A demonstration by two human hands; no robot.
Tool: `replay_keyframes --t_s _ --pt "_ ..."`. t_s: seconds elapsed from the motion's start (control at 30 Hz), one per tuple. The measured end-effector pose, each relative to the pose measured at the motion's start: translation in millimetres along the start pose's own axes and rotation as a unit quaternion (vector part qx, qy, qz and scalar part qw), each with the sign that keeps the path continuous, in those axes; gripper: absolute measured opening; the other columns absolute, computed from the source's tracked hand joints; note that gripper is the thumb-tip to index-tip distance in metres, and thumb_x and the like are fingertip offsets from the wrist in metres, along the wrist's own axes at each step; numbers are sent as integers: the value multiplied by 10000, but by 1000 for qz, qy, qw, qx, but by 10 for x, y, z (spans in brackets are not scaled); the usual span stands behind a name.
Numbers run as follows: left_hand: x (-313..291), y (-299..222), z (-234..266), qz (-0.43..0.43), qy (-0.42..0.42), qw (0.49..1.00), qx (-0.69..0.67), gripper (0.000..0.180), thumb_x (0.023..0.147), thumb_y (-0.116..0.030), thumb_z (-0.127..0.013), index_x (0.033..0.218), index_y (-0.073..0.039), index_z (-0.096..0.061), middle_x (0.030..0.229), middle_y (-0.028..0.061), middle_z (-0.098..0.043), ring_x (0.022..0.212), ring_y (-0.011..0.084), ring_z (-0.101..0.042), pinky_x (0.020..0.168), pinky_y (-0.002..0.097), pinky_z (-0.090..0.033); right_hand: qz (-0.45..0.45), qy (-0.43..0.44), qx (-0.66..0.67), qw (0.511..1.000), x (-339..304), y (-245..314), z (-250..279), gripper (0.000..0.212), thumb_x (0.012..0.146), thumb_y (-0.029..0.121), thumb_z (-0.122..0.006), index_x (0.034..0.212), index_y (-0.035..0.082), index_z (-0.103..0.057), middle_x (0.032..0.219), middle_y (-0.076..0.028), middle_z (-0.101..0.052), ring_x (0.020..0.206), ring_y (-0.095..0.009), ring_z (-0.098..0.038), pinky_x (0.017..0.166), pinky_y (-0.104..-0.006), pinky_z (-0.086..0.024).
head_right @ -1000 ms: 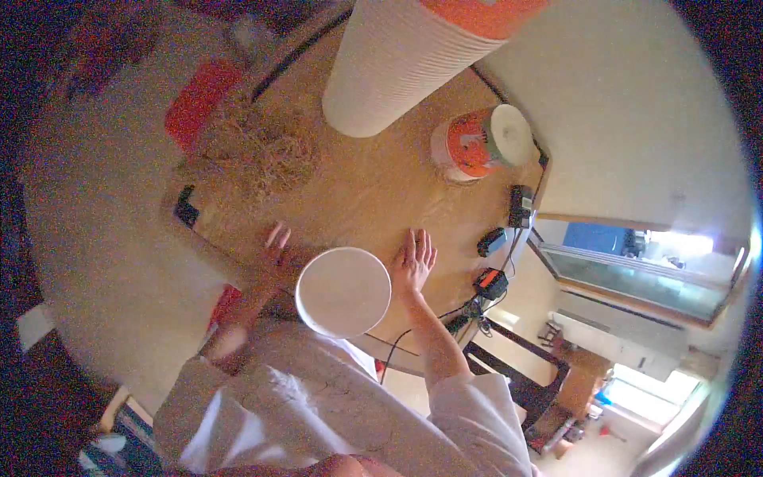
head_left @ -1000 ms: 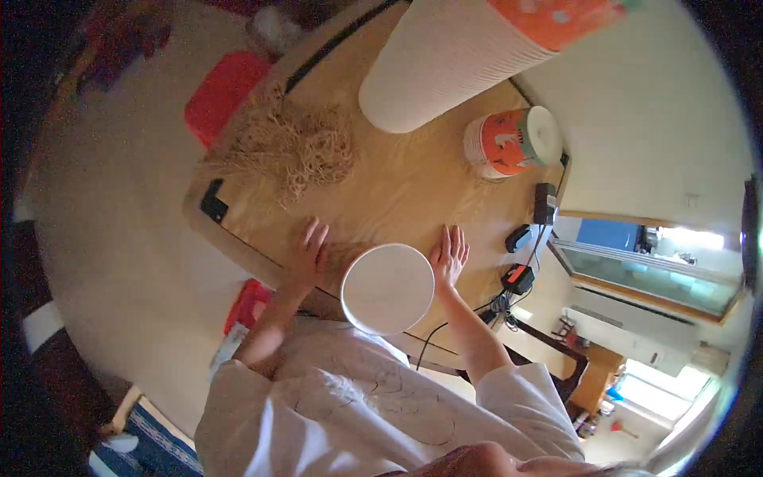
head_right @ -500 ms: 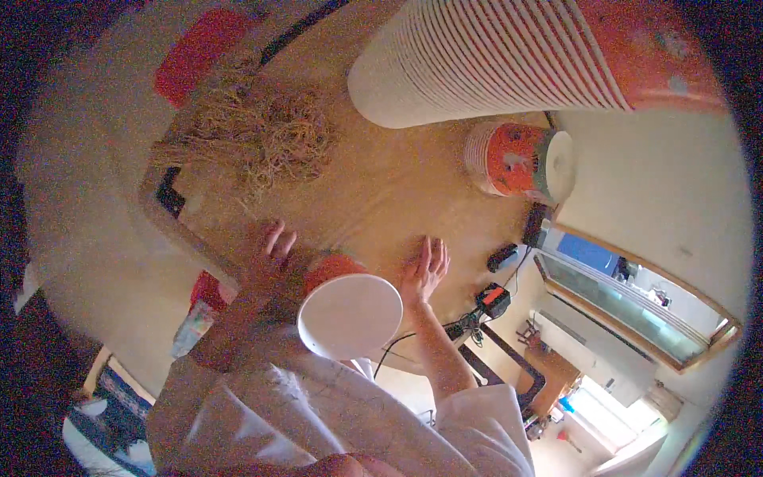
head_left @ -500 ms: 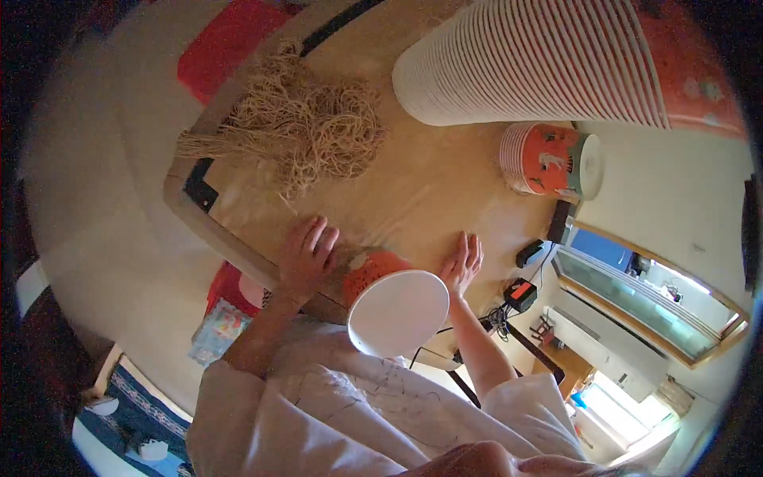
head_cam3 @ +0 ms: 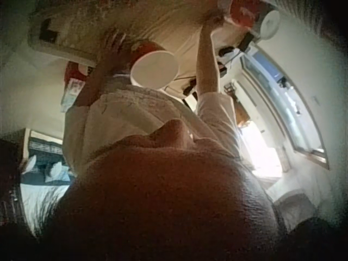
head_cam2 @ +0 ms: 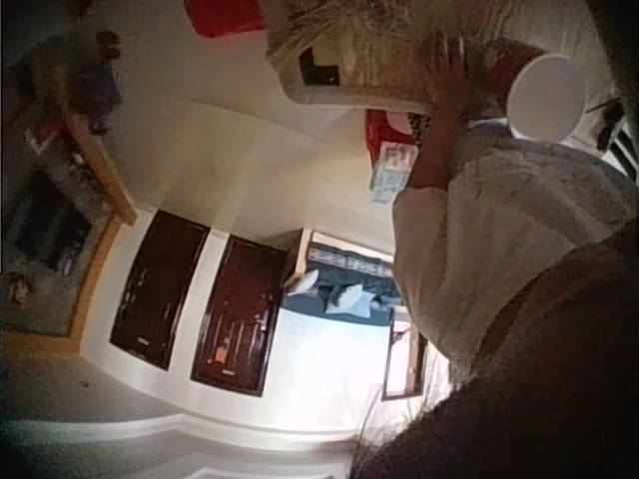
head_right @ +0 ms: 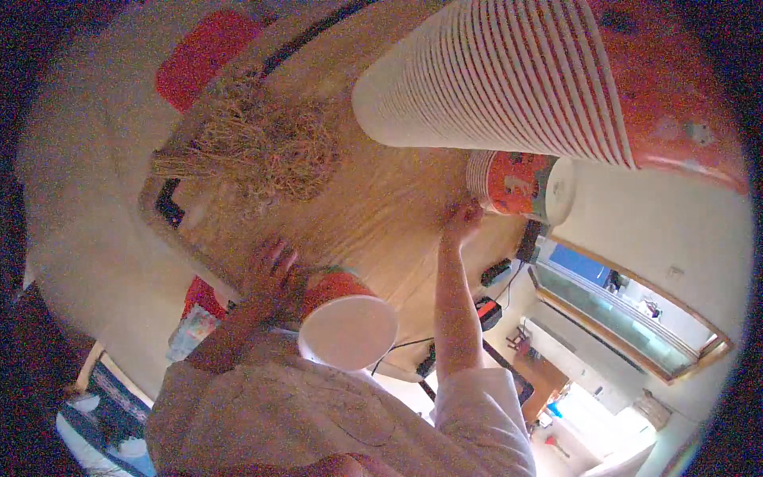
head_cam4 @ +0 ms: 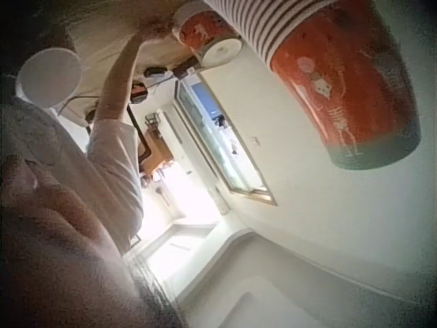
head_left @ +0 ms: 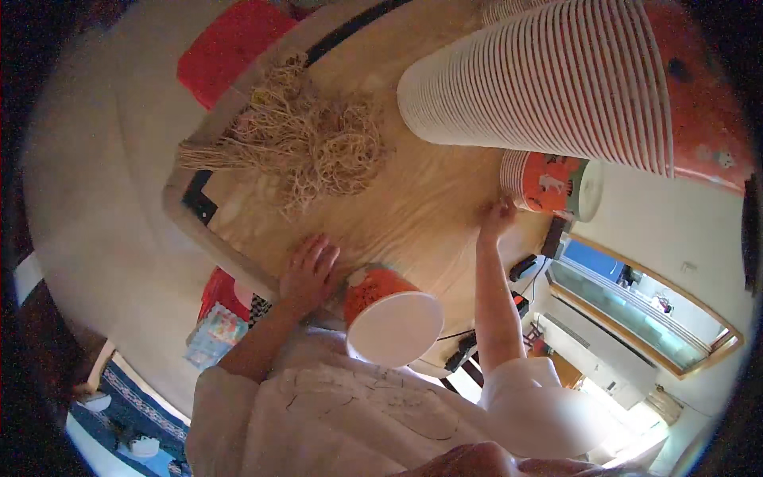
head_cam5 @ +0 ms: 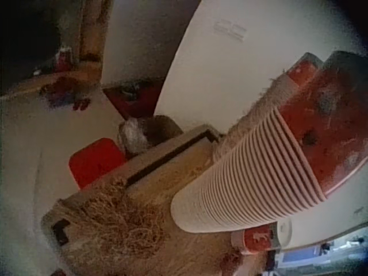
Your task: The recorder is threading a thin white string through holes in the rim of a paper bowl on a wooden workbench.
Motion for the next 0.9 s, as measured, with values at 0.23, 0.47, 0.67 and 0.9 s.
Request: replay_keyframes --t_s 0.23,0.47,0.67,0.9 --pt "19 -24 -31 15 19 1000 6 367 754 -253 -567 1099 -128 -549 1226 97 -447 1161 283 -389 955 449 -327 5 16 17 1000 193 -175 38 186 801 7 -506 976 5 -568 747 -31 -534 614 -94 -485 474 -221 -395" --pt "28 -49 13 -6 10 1000 15 399 769 -245 -537 1150 -132 -509 1251 108 -420 1149 301 -395 943 463 -333 132 20 -409 903 -379 93 105 370 833 195 -479 1189 94 -467 1076 -142 -486 928 -283 -462 791 -420 -364" --pt "23 -77 36 -13 -3 999 45 410 783 -231 -510 1183 -143 -486 1269 114 -407 1146 310 -398 932 464 -337 214 106 -556 796 -1377 162 463 438 847 197 -419 1281 142 -399 1316 -147 -340 1226 -296 -286 1016 -450 -186" --pt "88 -93 31 -43 -18 997 54 428 775 -230 -517 1193 -151 -475 1272 133 -407 1164 323 -381 935 471 -327 186 115 -543 811 -1412 244 533 447 830 199 -411 1272 139 -406 1339 -137 -322 1259 -295 -254 1032 -459 -157"
Point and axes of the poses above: each hand's wrist, its own x-axis towards the middle knuckle, its own z-axis out of the back of the hand, y = z × x, the point moved 3 cm from there along x, towards the middle knuckle
